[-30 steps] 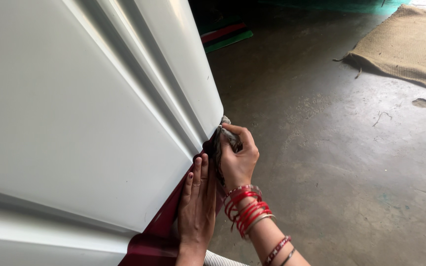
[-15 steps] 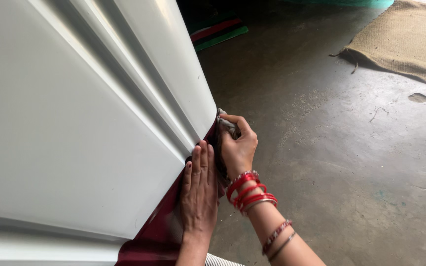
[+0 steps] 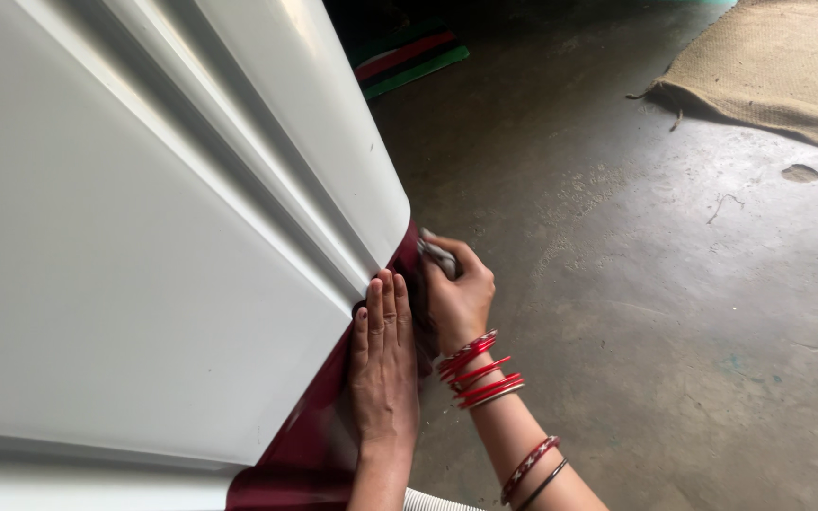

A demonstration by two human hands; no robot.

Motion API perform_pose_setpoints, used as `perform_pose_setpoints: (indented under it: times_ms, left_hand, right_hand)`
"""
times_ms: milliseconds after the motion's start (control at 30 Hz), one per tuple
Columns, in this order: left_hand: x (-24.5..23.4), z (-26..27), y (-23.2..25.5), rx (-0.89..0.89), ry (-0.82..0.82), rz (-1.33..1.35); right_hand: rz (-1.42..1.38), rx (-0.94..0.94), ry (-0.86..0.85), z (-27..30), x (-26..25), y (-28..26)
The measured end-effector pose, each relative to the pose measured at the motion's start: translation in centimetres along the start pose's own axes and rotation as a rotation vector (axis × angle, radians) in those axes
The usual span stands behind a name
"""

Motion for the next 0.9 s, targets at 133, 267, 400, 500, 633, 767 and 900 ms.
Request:
perform_pose_setpoints:
  times_ms: [133,267,400,500,633,767,900]
  left_hand:
    - [0.2,0.3,0.9,-0.003,-0.008,0.055]
    - [0.8,0.1,1.4,-0.054,0.023,-0.011]
    - [0.7,0.2,1.5,-0.085,0.075,0.023]
    - [0.6,0.8,1.6,-0.096,0.071,0.048]
    - [0.2,0.9,1.5,-0.113,0.048,0.005]
    - [0.2,1.7,2.1,-0.055,0.034,-0.016]
    - [0.9,1.8,2.4,-0.052,0.023,-0.051]
  right_hand:
    - [-0.107,-0.311,-0.095,0.5,1.7,-3.6]
    - [-0.137,-0.161,-0.097,-4.0,0.1,3.0]
    - [-0.044,0.042,-0.069,-6.4,-3.7,11.6]
    - [0.209,0.054,0.058,-4.7,-6.0,13.1]
    - [0.157,-0.104,0.045,-1.0,-3.8,6.9]
    - [0.037,-0.393,-0.042,1.2,0.4,-1.8]
    - [-0.204,-0.374,-0.17,-1.8,3.0,-3.6]
Point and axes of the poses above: each hand's wrist, its own z-axis away from the middle knuckle, its own x-axis out of the palm, y = z × x, the point moved 8 cm from there along -z, towards the middle knuckle, and after that the axes turned 14 degrees about -z, right-handed, at the moved point
